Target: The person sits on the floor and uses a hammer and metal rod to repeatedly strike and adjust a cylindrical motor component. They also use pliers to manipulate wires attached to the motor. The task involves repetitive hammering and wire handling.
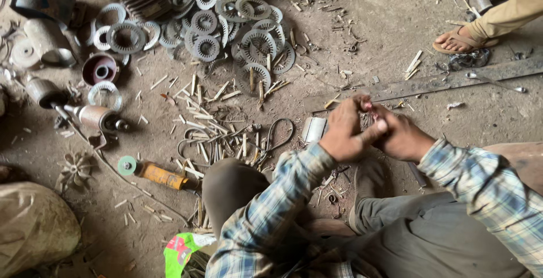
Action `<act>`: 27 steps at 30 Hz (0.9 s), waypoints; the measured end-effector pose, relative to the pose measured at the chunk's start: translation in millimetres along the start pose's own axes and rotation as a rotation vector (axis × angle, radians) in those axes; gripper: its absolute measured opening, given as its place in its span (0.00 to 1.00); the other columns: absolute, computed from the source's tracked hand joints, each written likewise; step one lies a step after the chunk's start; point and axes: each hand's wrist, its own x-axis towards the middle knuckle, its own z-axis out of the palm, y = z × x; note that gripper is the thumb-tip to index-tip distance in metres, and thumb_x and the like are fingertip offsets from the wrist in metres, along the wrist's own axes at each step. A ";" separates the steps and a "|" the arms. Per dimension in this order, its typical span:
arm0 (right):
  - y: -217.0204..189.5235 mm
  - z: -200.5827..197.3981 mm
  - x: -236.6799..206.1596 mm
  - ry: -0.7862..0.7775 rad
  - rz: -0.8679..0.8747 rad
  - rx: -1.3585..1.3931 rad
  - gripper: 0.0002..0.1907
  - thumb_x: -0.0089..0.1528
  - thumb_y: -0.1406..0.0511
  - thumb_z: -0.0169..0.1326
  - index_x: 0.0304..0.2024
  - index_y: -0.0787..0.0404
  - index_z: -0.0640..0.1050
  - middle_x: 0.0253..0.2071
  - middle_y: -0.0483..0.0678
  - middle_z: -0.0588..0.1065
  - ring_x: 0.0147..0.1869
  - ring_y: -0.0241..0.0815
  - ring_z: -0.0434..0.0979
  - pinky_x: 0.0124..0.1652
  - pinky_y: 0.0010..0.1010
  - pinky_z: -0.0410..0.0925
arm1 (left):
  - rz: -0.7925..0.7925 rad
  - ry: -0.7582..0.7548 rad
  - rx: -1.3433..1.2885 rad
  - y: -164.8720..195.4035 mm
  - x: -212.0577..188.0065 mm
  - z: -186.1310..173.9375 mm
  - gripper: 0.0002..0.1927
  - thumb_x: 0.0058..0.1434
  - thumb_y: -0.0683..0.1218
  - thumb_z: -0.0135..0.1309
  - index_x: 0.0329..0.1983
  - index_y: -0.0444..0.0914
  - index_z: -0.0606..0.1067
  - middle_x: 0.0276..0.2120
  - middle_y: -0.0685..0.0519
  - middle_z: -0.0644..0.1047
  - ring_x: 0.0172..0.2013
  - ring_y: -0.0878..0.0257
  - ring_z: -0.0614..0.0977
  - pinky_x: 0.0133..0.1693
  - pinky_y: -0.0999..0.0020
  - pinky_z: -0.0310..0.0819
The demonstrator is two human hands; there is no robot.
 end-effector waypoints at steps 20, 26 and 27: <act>70.2 36.4 -69.7 -1.027 0.277 0.876 0.16 0.65 0.64 0.57 0.55 0.61 0.81 0.17 0.36 0.62 0.15 0.27 0.56 0.16 0.22 0.53 | 1.046 0.107 1.071 -6.8 -49.4 46.6 0.24 0.66 0.61 0.50 0.60 0.46 0.74 0.55 0.49 0.78 0.56 0.55 0.79 0.59 0.53 0.66; 84.5 56.8 -44.4 -0.585 -0.174 0.364 0.07 0.62 0.64 0.60 0.38 0.63 0.81 0.21 0.39 0.71 0.22 0.34 0.68 0.25 0.31 0.67 | 0.786 -0.221 1.214 -12.0 -33.8 60.8 0.10 0.75 0.51 0.47 0.39 0.44 0.75 0.22 0.63 0.70 0.25 0.64 0.73 0.43 0.61 0.68; 85.6 57.8 -39.9 -0.412 -0.383 0.200 0.05 0.60 0.67 0.61 0.33 0.64 0.80 0.23 0.39 0.76 0.26 0.36 0.74 0.29 0.33 0.71 | 0.683 -0.282 1.218 -13.0 -33.1 65.1 0.11 0.72 0.50 0.47 0.39 0.42 0.76 0.19 0.62 0.70 0.22 0.65 0.73 0.38 0.61 0.69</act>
